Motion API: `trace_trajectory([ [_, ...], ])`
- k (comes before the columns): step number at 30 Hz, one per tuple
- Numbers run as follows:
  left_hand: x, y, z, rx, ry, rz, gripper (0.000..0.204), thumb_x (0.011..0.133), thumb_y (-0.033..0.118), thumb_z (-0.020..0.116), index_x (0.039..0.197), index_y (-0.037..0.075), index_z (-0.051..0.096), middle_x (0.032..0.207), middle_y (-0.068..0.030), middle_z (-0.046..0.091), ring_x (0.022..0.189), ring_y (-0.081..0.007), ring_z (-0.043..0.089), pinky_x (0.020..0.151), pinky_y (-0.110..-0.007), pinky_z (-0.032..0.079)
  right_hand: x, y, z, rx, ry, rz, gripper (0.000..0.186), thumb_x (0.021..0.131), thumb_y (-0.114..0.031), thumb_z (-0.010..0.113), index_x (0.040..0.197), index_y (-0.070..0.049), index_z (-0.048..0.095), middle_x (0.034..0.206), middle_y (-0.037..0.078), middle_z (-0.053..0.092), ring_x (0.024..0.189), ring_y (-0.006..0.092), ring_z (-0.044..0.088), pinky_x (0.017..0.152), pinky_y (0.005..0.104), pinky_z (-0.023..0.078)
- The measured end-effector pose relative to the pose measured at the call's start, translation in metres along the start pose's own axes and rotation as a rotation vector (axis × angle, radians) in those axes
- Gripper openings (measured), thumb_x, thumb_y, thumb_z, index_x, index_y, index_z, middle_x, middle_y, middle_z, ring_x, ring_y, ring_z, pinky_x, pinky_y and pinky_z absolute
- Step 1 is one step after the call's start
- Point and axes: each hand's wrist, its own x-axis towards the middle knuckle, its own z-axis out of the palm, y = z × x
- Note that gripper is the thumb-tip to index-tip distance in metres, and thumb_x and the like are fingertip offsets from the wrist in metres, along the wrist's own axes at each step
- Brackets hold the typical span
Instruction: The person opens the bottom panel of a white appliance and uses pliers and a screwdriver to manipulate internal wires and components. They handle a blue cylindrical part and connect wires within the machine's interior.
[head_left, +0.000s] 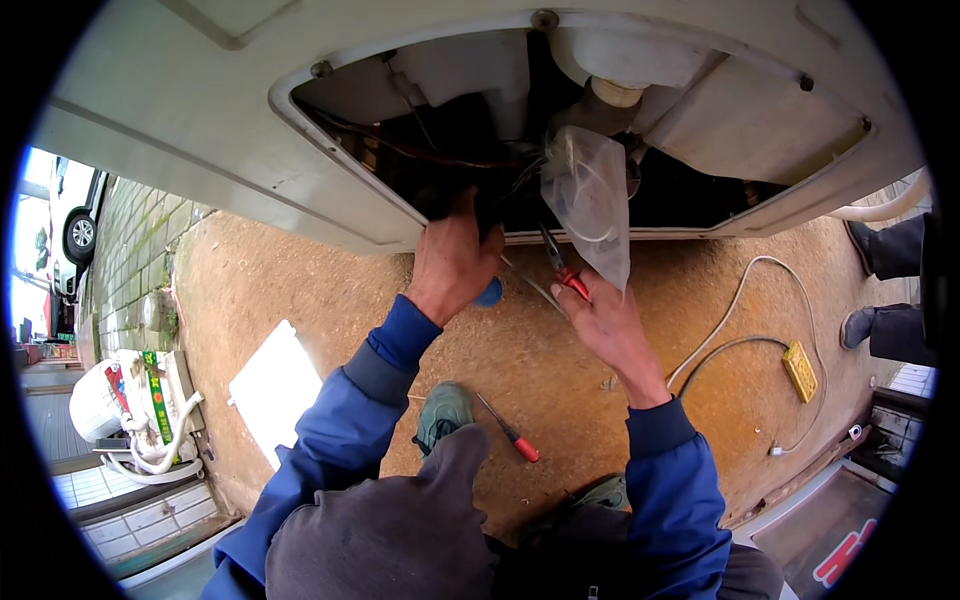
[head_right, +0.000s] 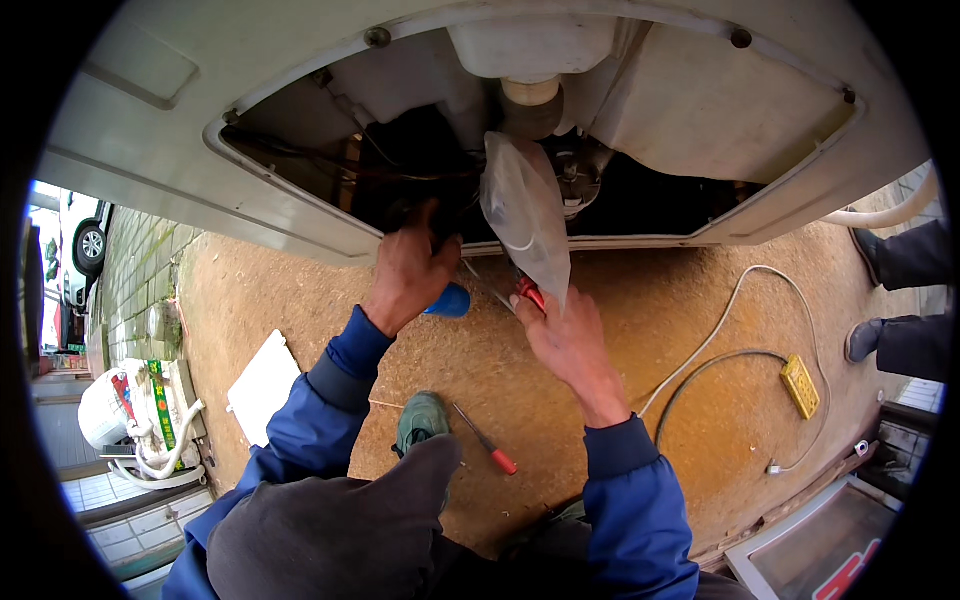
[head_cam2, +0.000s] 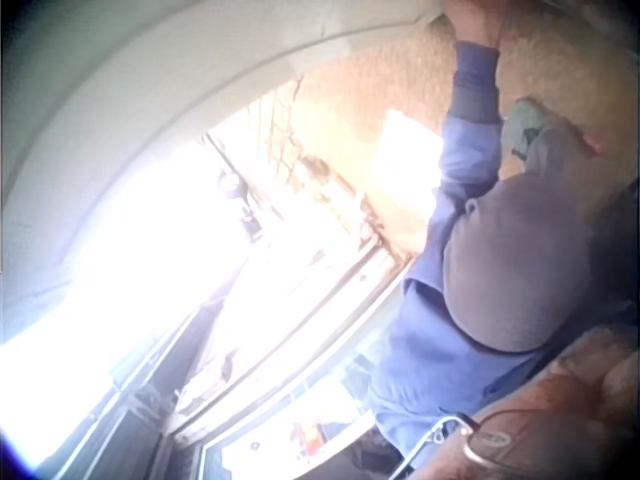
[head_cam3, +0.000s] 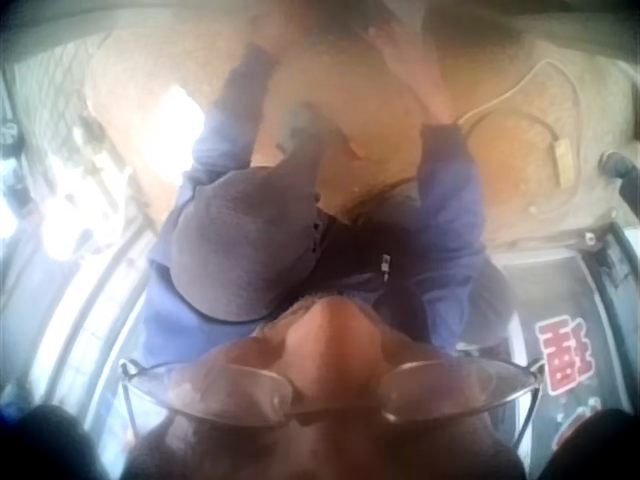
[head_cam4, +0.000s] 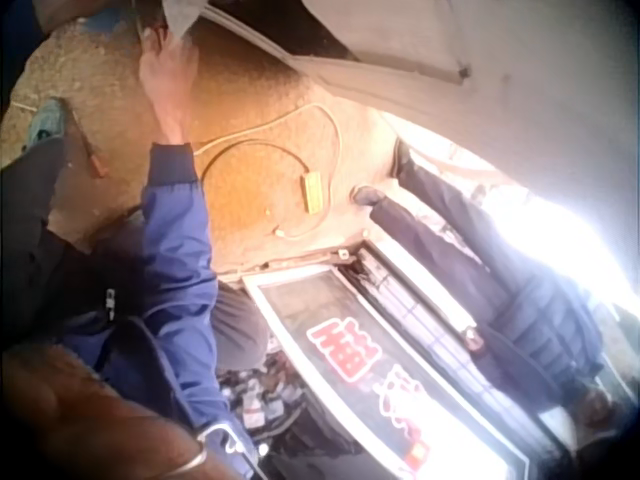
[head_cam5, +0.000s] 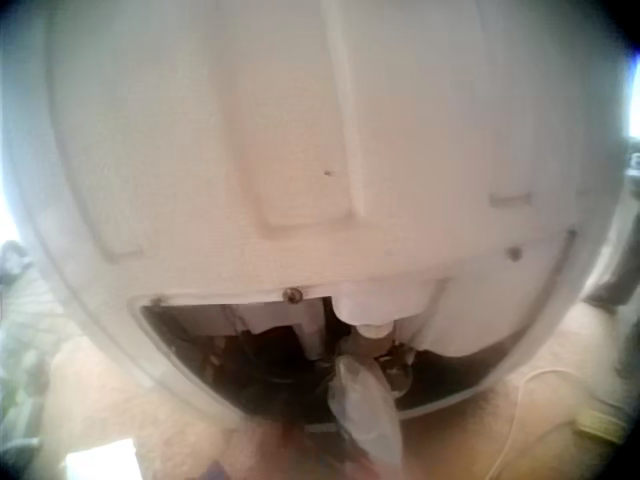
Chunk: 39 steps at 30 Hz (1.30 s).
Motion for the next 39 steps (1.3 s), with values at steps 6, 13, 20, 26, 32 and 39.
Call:
trace_trajectory([
  [6,0.011,0.006,0.013,0.165,0.05,0.155,0.042,0.085,0.017,0.068,0.121,-0.003,0.059,0.098,-0.0303,0.064,0.091,-0.048,0.065,0.077,-0.053,0.054,0.002,-0.009,-0.002,0.134,0.002,-0.017,0.027,0.091,-0.026,0.064,0.103,-0.002,0.063,0.085,0.026,0.065,0.082,0.0488,0.061,0.069,0.0534,0.047],
  [13,0.031,-0.026,0.046,0.267,0.057,0.207,0.044,0.083,0.01,0.063,0.125,-0.003,0.055,0.117,-0.0304,0.058,0.093,-0.0466,0.065,0.078,-0.053,0.056,0.001,-0.014,-0.005,0.134,0.037,-0.069,0.026,0.091,-0.025,0.065,0.101,-0.001,0.064,0.086,0.026,0.065,0.083,0.0484,0.062,0.07,0.0516,0.047],
  [20,0.04,-0.058,0.056,0.06,0.13,0.419,0.03,0.083,0.007,0.058,0.111,-0.003,0.065,0.099,-0.0235,0.067,0.093,-0.043,0.063,0.086,-0.049,0.052,0.001,-0.023,-0.017,0.109,-0.12,0.053,0.037,0.096,-0.034,0.065,0.111,-0.001,0.068,0.088,0.014,0.066,0.084,0.0211,0.062,0.077,0.0334,0.049],
  [26,0.027,-0.05,0.054,-0.018,0.22,0.297,0.028,0.085,0.004,0.057,0.11,-0.002,0.066,0.102,-0.0242,0.066,0.096,-0.0416,0.063,0.088,-0.047,0.051,0.023,-0.002,0.004,0.183,-0.133,0.042,0.032,0.096,-0.029,0.065,0.093,0.002,0.066,0.072,0.006,0.058,0.07,0.0158,0.055,0.066,0.0328,0.045],
  [32,0.018,-0.045,0.057,-0.059,0.219,0.262,0.028,0.091,0.005,0.053,0.116,-0.003,0.063,0.105,-0.0269,0.066,0.099,-0.0444,0.062,0.089,-0.049,0.051,0.051,-0.005,0.015,0.17,-0.387,0.246,0.037,0.093,-0.034,0.066,0.095,0.003,0.065,0.082,0.014,0.063,0.082,0.0263,0.059,0.077,0.039,0.048],
  [39,0.012,-0.033,0.044,-0.224,0.143,0.09,0.032,0.093,0.005,0.052,0.123,-0.004,0.058,0.111,-0.0305,0.066,0.104,-0.0467,0.063,0.09,-0.049,0.05,0.07,0.001,0.03,0.169,-0.366,0.198,0.041,0.091,-0.037,0.067,0.093,0.004,0.065,0.082,0.017,0.064,0.082,0.0281,0.061,0.079,0.0404,0.047],
])
